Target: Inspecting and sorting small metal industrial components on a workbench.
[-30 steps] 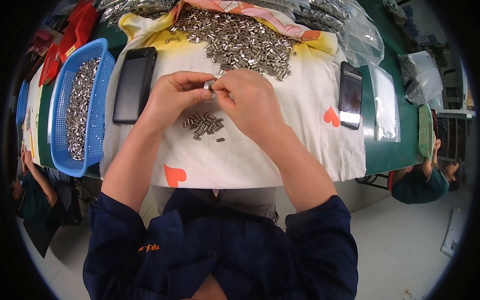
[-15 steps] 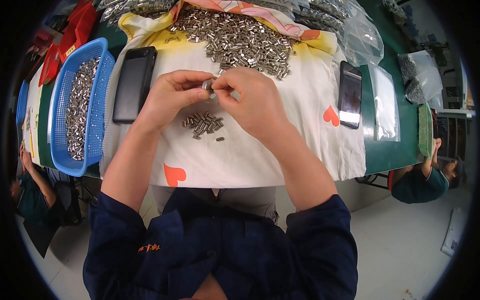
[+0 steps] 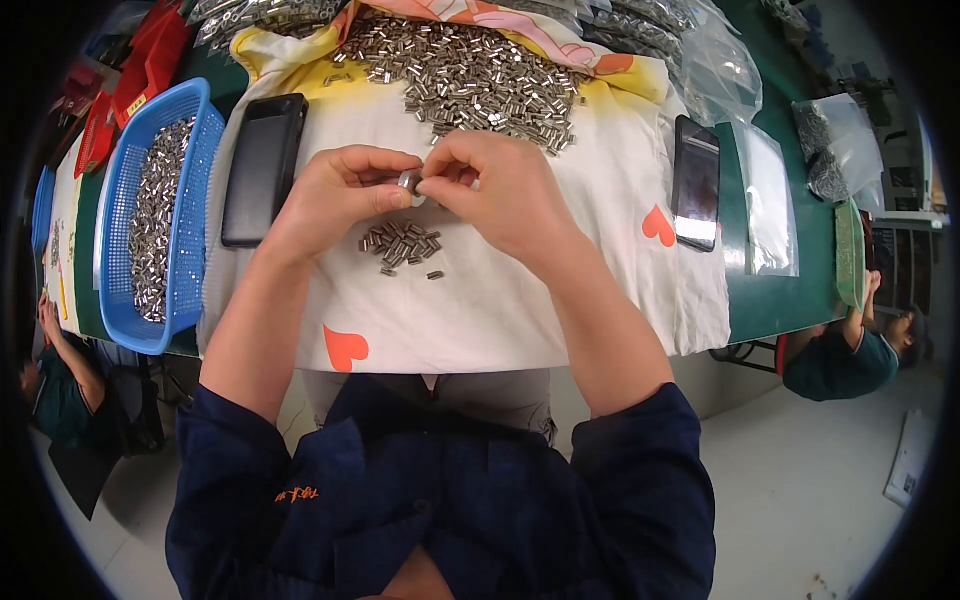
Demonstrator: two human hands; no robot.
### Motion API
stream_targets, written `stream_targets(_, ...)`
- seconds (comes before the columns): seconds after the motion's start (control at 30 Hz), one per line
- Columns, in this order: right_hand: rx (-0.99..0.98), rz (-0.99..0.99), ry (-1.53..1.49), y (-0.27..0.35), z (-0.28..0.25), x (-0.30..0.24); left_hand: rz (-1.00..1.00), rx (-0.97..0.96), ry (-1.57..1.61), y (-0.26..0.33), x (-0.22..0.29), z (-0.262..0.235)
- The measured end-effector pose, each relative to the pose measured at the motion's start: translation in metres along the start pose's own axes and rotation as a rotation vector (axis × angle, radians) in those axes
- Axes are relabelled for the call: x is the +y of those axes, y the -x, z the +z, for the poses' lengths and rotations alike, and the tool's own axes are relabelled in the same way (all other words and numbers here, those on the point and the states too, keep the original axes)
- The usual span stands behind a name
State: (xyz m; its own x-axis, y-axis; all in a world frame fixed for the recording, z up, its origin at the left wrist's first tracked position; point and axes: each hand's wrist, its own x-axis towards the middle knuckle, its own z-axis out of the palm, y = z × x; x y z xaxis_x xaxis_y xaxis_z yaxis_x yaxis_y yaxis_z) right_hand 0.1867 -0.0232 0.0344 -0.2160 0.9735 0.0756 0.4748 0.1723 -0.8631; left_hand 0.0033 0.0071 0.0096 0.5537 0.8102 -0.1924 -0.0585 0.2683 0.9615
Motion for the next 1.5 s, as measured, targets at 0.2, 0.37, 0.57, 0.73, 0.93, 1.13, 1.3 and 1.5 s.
stream_targets(0.2, -0.11, -0.048, 0.476, 0.0, -0.001, 0.01, -0.059, 0.054, -0.021, -0.005, -0.002, -0.003)
stream_targets(0.37, -0.296, -0.157, 0.282, 0.003, 0.004, 0.005, -0.04, 0.089, 0.087, -0.005, -0.006, -0.002)
stream_targets(0.57, 0.292, -0.268, 0.587, -0.017, 0.01, 0.028, -0.097, -0.101, -0.041, -0.003, -0.004, 0.005)
stream_targets(0.73, 0.225, -0.387, 0.75, -0.022, 0.021, 0.038, -0.086, -0.178, -0.087, -0.002, -0.001, 0.003)
stream_targets(0.93, 0.231, -0.082, 0.268, -0.015, 0.01, 0.021, -0.009, -0.013, 0.063, -0.006, -0.007, 0.001)
stream_targets(1.13, 0.102, -0.116, -0.026, -0.003, 0.006, 0.01, 0.052, 0.054, 0.216, -0.007, -0.011, -0.002)
stream_targets(1.3, 0.129, -0.238, 0.172, -0.002, 0.009, 0.01, 0.043, 0.056, 0.158, -0.007, -0.009, 0.0)
stream_targets(1.5, 0.157, -0.277, 0.225, 0.0, 0.008, 0.009, 0.051, 0.07, 0.04, -0.004, -0.005, 0.002)
